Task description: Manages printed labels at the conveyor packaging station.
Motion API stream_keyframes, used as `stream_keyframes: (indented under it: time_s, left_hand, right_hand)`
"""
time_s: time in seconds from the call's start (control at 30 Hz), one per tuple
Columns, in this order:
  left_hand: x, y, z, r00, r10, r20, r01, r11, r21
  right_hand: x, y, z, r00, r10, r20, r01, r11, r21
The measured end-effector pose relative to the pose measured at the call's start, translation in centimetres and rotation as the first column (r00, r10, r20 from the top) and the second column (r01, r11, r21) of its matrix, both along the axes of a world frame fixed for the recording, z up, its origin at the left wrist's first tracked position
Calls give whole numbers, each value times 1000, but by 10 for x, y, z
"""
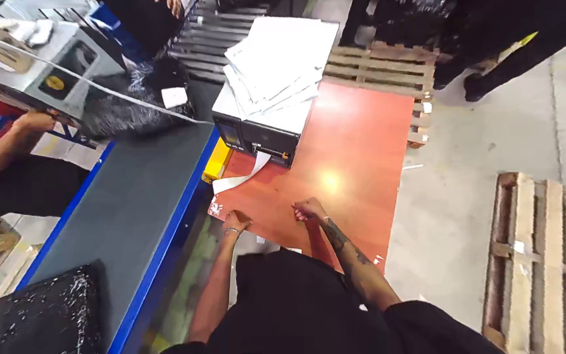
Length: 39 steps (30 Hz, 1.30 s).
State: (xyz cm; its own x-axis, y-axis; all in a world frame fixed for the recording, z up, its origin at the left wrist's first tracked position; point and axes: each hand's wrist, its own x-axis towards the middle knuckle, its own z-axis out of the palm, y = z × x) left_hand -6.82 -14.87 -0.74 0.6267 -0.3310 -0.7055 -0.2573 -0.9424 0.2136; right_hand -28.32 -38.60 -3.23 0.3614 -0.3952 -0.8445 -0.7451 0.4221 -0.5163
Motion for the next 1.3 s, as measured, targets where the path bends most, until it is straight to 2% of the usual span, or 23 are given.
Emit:
stream_keyframes:
  time_s: [0.23, 0.43, 0.53, 0.67, 0.87, 1.3]
  left_hand:
    - [6, -8, 0, 1000, 16, -23, -15, 999, 48]
    - [9, -7, 13, 995, -66, -73, 72, 994, 85]
    - [18, -16, 23, 995, -68, -76, 73, 995, 71]
    - [13, -12, 21, 992, -75, -102, 83, 993, 81]
    - [16, -7, 15, 994, -72, -81, 79, 994, 79]
    - [14, -10, 10, 994, -35, -102, 46, 993, 105]
  right_hand:
    - [14, -10, 8, 998, 34, -50, -33, 999, 27]
    - [23, 6, 6, 999, -19, -38, 18, 999, -45]
    - [55, 3, 9, 1000, 14, -2, -14, 995, -99]
    - [94, 10, 5, 995, 98, -22, -99, 994, -56]
    - [136, 3, 7, 996, 84, 10, -83, 995, -63]
    - [147, -2, 8, 999, 37, 37, -36, 999, -37]
